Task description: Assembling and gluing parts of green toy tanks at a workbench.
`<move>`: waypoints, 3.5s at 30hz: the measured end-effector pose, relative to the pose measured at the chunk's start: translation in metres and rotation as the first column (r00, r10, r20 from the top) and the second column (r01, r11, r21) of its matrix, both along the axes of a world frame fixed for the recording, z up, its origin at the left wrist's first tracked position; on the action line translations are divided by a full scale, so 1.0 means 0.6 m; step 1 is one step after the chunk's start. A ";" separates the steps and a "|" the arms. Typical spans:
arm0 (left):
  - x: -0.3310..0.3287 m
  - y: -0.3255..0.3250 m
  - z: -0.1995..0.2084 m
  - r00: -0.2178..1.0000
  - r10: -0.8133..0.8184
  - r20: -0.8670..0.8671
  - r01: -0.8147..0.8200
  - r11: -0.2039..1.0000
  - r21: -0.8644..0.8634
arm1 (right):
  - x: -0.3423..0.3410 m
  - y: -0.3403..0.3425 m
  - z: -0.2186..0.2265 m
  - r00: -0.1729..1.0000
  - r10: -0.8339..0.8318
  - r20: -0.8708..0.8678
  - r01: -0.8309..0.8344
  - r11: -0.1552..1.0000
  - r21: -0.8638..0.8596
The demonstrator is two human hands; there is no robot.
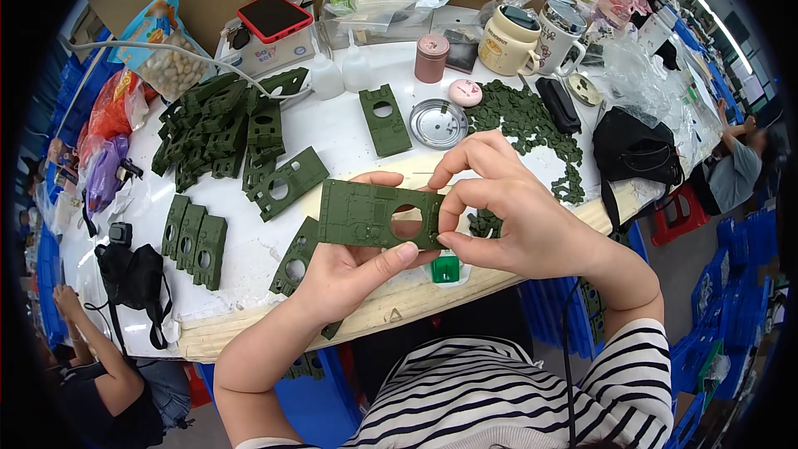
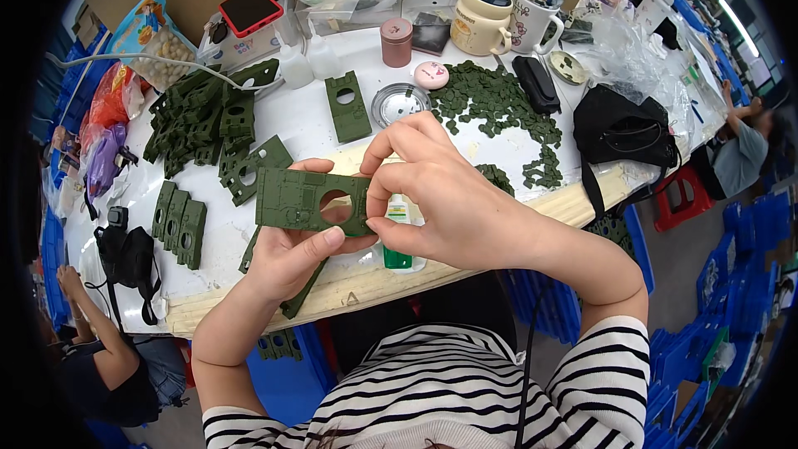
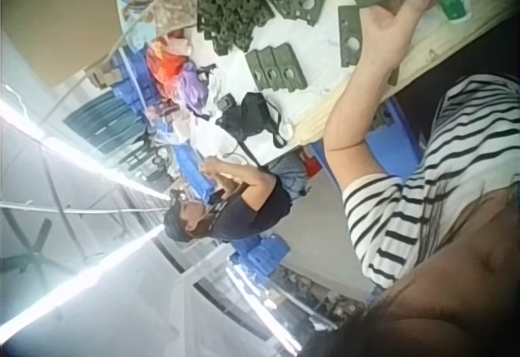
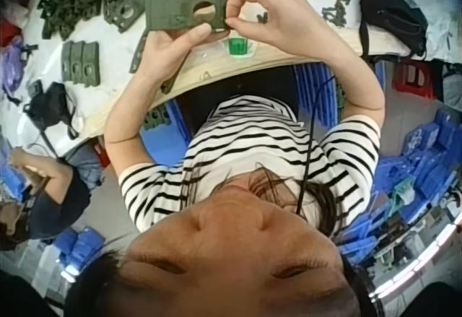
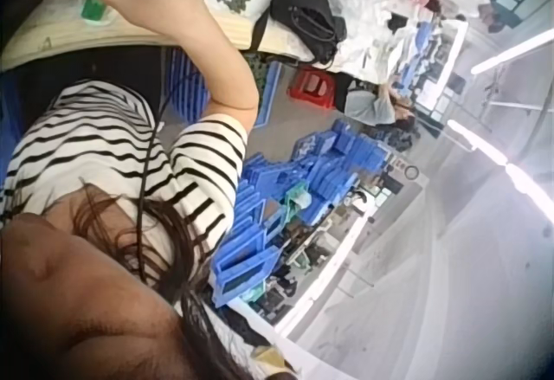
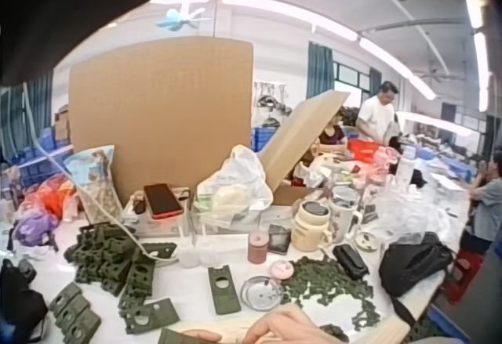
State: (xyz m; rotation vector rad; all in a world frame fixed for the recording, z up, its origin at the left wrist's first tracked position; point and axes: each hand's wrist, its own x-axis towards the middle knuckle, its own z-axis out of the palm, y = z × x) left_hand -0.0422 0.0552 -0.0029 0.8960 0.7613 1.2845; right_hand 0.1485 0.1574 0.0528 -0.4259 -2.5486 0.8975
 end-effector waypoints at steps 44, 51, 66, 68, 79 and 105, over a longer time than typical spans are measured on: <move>-0.002 -0.002 0.007 0.997 -0.068 0.039 0.068 0.998 0.004 | 0.002 0.009 0.007 0.998 0.039 0.047 -0.038 0.999 -0.027; 0.002 -0.003 0.008 0.998 -0.049 0.030 0.049 0.999 -0.012 | 0.004 0.006 0.011 0.999 0.036 0.023 -0.035 0.999 -0.036; -0.008 -0.003 0.005 0.991 -0.137 0.008 0.135 0.987 0.090 | 0.001 0.002 0.010 0.999 0.038 -0.014 -0.039 0.997 -0.063; -0.008 -0.003 0.005 0.990 -0.142 0.007 0.140 0.985 0.097 | 0.002 0.004 0.008 0.999 0.042 -0.030 -0.045 0.995 -0.086; -0.008 -0.001 0.005 0.990 -0.142 0.016 0.140 0.986 0.090 | -0.002 0.005 0.002 0.999 0.035 -0.038 -0.039 0.993 -0.111; -0.021 0.008 0.014 0.979 -0.198 0.058 0.198 0.980 0.007 | 0.015 -0.001 -0.003 0.990 -0.087 -0.107 0.003 0.787 -0.617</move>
